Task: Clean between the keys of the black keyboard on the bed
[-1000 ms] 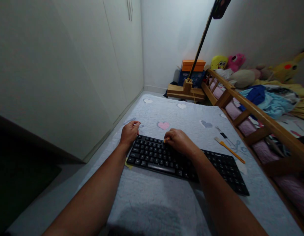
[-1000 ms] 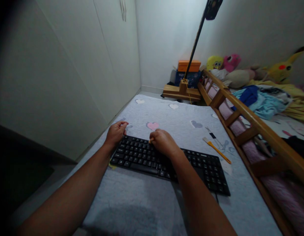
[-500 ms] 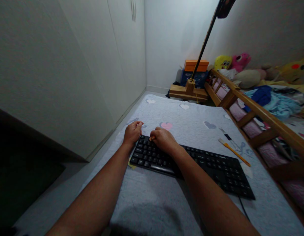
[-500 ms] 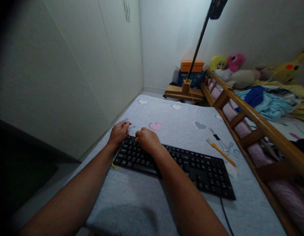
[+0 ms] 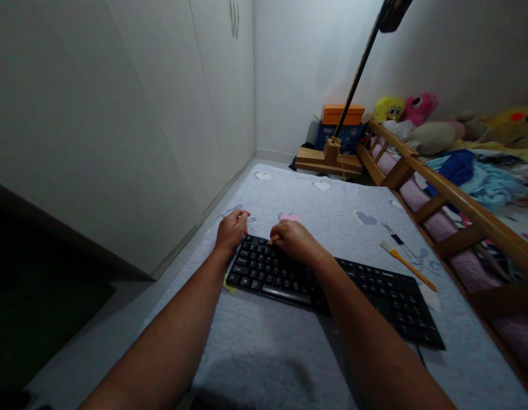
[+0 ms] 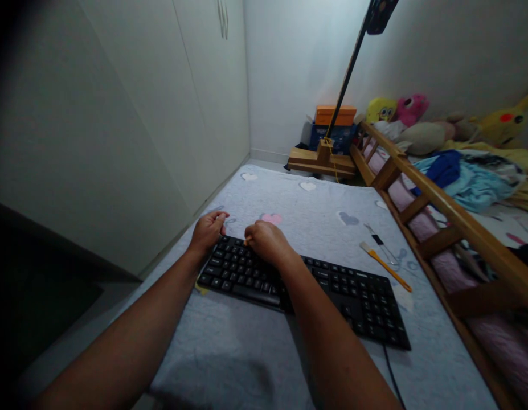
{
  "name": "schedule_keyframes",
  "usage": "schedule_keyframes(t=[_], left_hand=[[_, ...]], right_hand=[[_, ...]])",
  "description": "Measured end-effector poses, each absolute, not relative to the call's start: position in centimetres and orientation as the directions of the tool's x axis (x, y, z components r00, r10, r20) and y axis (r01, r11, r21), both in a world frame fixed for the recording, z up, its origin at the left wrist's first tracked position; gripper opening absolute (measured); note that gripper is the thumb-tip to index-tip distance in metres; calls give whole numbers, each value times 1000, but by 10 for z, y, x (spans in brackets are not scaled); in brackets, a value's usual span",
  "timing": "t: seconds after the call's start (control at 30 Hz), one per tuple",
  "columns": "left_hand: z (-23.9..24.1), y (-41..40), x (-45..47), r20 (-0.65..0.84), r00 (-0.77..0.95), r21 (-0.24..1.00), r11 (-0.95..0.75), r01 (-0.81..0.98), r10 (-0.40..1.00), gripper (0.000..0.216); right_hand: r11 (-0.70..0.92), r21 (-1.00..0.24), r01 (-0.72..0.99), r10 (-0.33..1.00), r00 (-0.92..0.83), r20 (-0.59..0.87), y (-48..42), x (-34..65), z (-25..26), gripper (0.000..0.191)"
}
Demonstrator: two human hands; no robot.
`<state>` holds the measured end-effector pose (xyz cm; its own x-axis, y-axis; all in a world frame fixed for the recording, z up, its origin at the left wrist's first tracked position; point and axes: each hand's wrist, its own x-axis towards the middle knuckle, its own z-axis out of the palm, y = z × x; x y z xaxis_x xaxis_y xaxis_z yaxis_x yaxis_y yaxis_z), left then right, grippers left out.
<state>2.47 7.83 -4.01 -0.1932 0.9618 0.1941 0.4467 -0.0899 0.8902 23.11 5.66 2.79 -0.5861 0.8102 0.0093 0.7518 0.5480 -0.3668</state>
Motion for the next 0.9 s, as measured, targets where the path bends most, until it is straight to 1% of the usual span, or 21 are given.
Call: schedule_keyframes(t=[0.2,0.37,0.6,0.73,0.9], left_hand=[[-42,80,23,197,-204,924,-111,367,959,38],[-44,82,23,202,-232,945,-127,303,951,35],[-45,83,23,192,-258,949,-112,293,947,36],[-47,83,22,175,-246,949,-96,301,953,38],[-50,84,21,196,-228,950,-127,286,954,37]], right_hand=[[564,-345,750,812,-580,67,60,194,24,24],[562,-306,768,816,-576,52,59,177,23,29],[567,-251,784,812,-583,13,58,175,22,32],[557,-242,794,816,-578,-16,59,184,26,29],[561,-245,791,815,-579,-1,58,183,29,28]])
